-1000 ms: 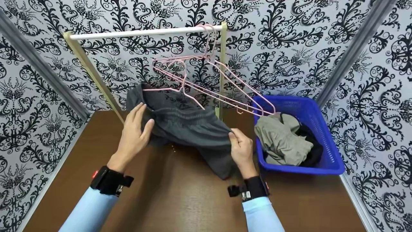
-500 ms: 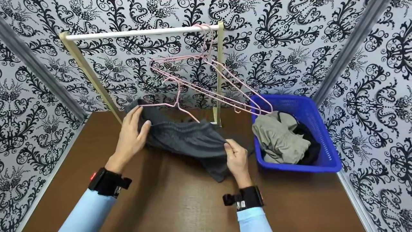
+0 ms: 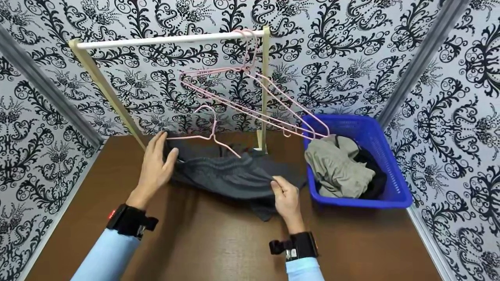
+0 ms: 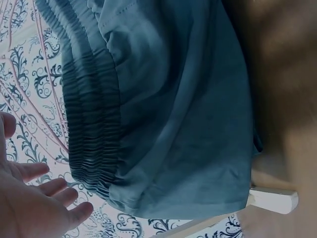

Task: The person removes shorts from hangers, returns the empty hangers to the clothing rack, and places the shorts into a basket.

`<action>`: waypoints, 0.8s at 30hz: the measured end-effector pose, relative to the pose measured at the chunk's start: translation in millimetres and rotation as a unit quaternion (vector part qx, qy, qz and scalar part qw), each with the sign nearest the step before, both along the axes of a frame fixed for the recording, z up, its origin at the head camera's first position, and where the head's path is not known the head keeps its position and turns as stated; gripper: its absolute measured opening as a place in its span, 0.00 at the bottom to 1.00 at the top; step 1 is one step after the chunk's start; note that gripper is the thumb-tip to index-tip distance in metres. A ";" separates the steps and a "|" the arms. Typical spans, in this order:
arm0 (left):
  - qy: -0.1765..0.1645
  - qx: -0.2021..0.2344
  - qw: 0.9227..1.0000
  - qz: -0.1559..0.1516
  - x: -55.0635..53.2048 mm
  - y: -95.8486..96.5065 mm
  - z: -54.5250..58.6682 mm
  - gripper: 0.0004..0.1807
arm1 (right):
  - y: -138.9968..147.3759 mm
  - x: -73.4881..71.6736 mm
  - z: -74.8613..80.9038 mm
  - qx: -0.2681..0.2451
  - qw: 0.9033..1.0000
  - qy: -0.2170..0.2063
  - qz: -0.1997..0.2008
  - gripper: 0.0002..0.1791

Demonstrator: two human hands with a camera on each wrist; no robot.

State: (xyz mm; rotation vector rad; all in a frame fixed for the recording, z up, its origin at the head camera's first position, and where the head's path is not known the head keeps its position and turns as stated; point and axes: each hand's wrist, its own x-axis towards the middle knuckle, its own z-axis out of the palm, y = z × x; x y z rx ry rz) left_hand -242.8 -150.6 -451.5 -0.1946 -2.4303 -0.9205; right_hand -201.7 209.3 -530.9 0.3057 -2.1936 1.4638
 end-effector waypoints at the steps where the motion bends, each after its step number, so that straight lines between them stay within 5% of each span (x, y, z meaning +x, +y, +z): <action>1: -0.003 0.002 1.000 0.002 -0.8 -0.8 -0.5 0.33 | 0.7 0.0 -0.4 0.001 1.000 -0.001 0.002 0.08; 16: -0.054 0.047 0.997 0.033 -13.6 -10.2 -9.2 0.36 | 13.0 0.9 -6.5 0.004 0.999 0.007 0.038 0.09; 24: -0.134 0.068 0.988 0.042 -18.2 -20.0 -13.1 0.39 | 19.7 2.2 -1.8 0.011 0.999 0.019 0.049 0.09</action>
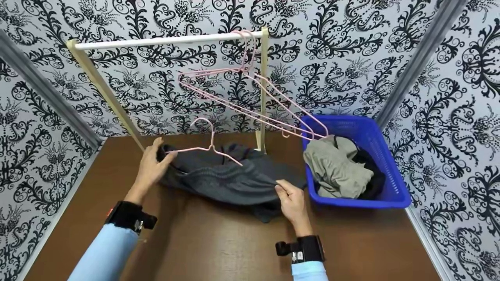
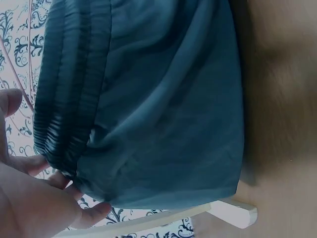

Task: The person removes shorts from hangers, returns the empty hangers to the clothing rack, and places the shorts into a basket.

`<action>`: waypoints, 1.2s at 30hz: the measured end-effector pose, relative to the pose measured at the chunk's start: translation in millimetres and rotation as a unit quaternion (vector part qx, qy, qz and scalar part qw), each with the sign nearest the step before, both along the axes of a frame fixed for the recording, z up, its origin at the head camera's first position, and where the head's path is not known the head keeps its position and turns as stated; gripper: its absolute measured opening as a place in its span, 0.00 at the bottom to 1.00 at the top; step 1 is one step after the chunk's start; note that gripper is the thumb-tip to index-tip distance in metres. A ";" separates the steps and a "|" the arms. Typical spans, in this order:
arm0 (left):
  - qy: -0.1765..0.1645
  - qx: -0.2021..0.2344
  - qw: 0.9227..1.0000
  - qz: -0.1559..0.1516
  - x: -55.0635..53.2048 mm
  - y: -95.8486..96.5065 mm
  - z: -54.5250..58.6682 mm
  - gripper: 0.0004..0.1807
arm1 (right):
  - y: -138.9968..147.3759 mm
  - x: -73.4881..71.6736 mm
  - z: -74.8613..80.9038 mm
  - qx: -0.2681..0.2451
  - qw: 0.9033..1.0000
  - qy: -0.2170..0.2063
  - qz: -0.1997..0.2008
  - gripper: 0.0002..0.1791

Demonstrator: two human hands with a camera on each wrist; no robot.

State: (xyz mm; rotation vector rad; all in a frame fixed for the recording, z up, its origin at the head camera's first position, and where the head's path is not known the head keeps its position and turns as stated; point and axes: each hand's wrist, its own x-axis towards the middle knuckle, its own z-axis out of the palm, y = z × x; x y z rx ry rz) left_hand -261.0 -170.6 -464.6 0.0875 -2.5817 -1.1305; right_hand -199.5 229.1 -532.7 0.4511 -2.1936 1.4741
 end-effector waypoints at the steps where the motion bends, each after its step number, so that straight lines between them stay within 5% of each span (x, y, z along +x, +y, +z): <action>1: -0.005 0.000 1.000 0.001 -0.1 -0.7 -0.9 0.38 | 1.2 0.3 0.3 -0.001 1.000 0.001 0.001 0.09; 14: 0.046 0.015 0.999 -0.013 1.5 -4.7 -10.3 0.27 | 9.6 -1.1 -1.3 -0.006 0.999 0.002 -0.038 0.09; 30: 0.070 0.037 0.996 0.036 11.9 5.1 -19.7 0.23 | 7.8 -8.9 5.1 0.031 0.991 0.094 -0.086 0.08; 36: 0.104 0.057 0.992 0.041 18.3 10.3 -20.5 0.22 | 7.0 -9.3 4.9 0.066 0.987 0.086 -0.114 0.04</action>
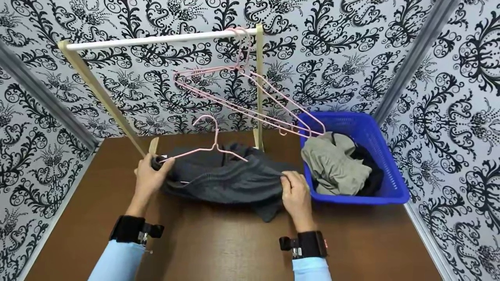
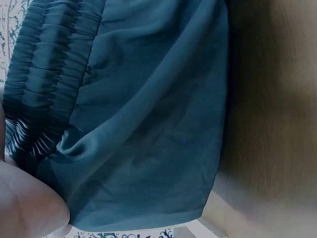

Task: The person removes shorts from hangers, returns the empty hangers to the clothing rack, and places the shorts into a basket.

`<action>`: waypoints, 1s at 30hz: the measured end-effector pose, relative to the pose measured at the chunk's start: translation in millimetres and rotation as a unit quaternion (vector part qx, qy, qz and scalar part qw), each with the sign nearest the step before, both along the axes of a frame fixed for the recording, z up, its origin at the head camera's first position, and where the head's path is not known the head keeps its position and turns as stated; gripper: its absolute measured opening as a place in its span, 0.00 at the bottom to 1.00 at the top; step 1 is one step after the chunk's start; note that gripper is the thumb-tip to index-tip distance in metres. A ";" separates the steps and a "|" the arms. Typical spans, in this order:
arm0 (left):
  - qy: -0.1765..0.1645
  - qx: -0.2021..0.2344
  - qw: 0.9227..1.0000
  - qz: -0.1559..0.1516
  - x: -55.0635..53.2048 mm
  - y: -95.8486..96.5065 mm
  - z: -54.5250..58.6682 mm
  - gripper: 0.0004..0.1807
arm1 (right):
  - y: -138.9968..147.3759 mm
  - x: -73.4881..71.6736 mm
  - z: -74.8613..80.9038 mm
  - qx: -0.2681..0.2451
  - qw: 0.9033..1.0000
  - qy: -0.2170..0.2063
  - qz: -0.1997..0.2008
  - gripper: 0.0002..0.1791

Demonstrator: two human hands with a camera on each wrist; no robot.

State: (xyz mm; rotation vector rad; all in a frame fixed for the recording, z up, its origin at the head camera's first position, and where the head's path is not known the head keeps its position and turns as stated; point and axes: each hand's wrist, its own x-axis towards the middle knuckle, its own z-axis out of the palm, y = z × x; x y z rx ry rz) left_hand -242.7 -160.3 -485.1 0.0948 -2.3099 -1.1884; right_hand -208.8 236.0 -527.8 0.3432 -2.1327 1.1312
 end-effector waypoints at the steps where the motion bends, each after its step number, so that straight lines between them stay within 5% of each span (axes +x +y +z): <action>1: 0.006 0.001 1.000 0.001 1.5 1.1 0.6 0.22 | -0.7 0.4 0.2 0.003 1.000 -0.005 -0.006 0.05; 13: 0.016 -0.020 1.000 0.017 14.2 12.5 7.1 0.25 | -9.1 -5.6 10.2 0.027 0.999 -0.021 -0.011 0.15; 19: 0.020 -0.024 0.999 0.011 15.2 15.5 9.1 0.24 | -13.2 -14.1 14.5 0.055 0.996 -0.072 0.001 0.18; 25: 0.015 -0.016 1.000 0.018 19.4 15.8 8.1 0.24 | -12.9 -20.1 13.0 0.096 0.992 -0.087 -0.008 0.12; 30: 0.011 -0.011 1.000 0.021 22.0 19.2 8.8 0.24 | -10.1 -21.8 10.0 0.089 0.995 -0.047 -0.017 0.05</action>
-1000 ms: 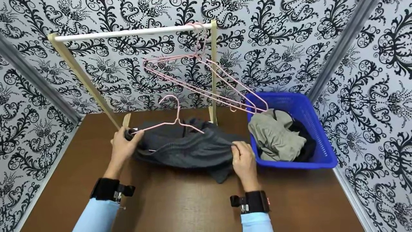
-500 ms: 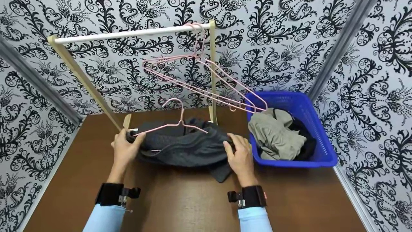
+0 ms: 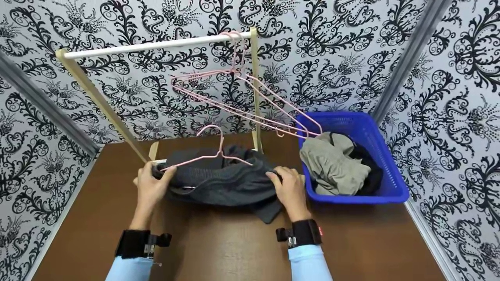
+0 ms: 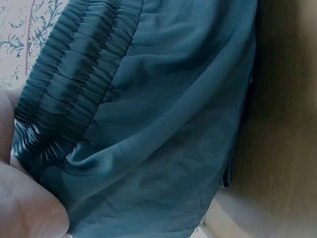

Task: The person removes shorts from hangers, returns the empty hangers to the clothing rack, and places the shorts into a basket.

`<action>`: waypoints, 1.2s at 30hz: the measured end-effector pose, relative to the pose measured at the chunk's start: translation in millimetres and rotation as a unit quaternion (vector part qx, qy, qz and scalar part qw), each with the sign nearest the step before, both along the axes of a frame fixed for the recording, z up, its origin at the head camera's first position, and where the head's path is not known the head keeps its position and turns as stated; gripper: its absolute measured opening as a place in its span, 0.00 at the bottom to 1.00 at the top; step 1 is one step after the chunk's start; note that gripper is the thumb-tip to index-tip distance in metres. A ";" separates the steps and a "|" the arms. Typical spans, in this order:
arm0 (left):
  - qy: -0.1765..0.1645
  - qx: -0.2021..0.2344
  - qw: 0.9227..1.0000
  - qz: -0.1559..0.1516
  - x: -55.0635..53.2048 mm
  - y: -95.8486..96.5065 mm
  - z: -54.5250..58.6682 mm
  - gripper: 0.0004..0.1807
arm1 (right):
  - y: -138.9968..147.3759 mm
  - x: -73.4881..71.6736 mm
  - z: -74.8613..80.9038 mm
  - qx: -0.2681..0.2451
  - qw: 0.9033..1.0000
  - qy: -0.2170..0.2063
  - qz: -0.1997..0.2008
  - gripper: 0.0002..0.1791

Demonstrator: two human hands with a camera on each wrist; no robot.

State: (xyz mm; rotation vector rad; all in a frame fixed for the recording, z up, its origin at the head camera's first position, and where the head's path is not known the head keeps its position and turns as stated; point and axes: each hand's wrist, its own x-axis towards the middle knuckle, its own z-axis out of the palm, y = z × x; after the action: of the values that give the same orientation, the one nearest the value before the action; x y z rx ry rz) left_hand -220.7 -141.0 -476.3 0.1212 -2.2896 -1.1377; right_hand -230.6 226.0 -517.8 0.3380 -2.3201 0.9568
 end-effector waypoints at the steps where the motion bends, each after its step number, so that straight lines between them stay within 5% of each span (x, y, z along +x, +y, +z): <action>1: -0.002 0.000 1.000 0.000 0.0 0.4 0.1 0.24 | 0.2 -0.7 -0.6 -0.003 1.000 0.010 0.000 0.05; 23: 0.011 0.013 0.999 -0.038 -0.4 -5.8 0.9 0.19 | 1.5 -0.5 -3.3 -0.058 0.995 0.072 -0.028 0.06; 36: -0.011 0.018 1.000 -0.017 -5.4 -9.2 -6.3 0.17 | 3.0 6.3 -1.0 -0.058 0.995 0.071 -0.032 0.07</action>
State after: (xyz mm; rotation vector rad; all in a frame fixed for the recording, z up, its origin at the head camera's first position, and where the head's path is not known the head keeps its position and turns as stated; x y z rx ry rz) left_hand -226.1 -150.2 -482.6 0.1097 -2.2988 -1.2010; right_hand -224.3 229.0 -518.7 0.2740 -2.1235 0.9985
